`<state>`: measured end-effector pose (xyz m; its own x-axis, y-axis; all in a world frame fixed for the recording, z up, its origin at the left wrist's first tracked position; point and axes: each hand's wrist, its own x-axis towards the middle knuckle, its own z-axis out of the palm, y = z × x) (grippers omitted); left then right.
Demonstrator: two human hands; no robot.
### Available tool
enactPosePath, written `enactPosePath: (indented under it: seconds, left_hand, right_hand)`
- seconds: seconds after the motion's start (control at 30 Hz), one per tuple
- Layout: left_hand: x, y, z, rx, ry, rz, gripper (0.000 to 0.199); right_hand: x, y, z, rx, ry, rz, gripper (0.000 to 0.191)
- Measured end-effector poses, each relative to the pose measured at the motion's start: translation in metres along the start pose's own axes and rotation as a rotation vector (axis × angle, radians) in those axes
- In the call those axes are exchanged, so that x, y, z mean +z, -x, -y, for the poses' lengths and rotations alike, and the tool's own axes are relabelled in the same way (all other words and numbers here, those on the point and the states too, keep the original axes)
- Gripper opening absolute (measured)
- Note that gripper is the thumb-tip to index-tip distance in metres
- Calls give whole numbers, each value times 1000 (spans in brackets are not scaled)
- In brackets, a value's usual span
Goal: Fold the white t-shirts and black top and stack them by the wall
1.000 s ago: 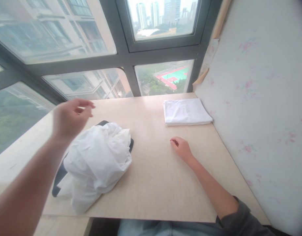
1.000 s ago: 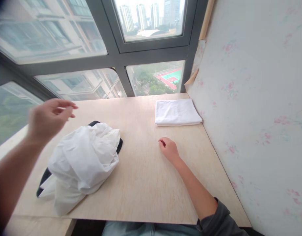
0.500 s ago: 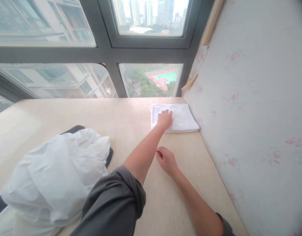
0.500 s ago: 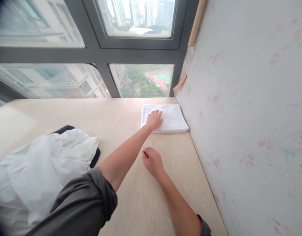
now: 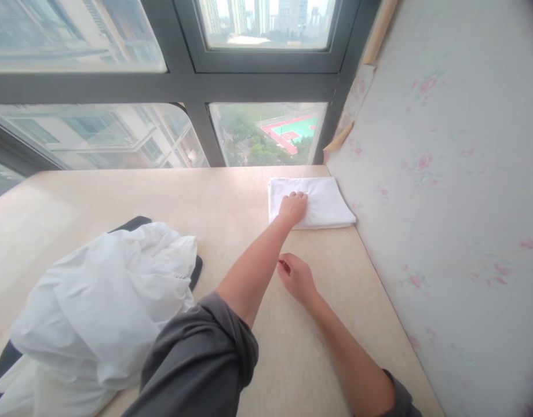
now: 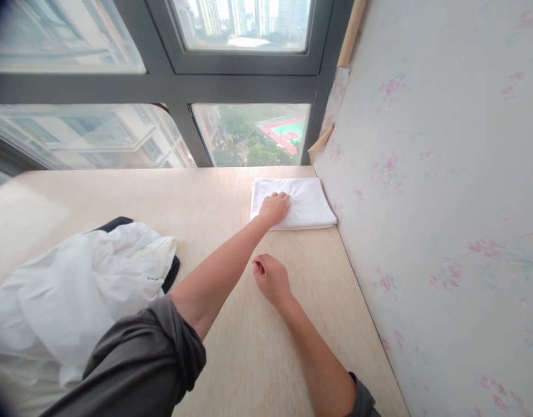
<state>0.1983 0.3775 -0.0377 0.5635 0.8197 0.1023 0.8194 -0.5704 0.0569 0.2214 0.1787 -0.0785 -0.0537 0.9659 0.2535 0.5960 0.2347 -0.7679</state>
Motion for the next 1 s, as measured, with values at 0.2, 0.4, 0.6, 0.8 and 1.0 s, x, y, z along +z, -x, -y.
enactPosePath:
  seconds: [0.2,0.4,0.6,0.8,1.0]
  left_hand:
    - [6,-5,-6,-29,0,34,27]
    - [6,-15,-18,-53,-17,31,26]
    - [6,-15,-21,-27,-14,35,25]
    - [-6,-13,-12,-35,8,12,21]
    - [-27,-20,7,-115,84,-17,27]
  right_hand:
    - [1,1,1,1,68,-12,16]
    - [1,1,1,18,84,-10,16]
    - [1,1,-1,19,84,-3,14]
    - [1,1,-1,-17,57,-1,15]
    - [0,0,-1,-3,3,20,17]
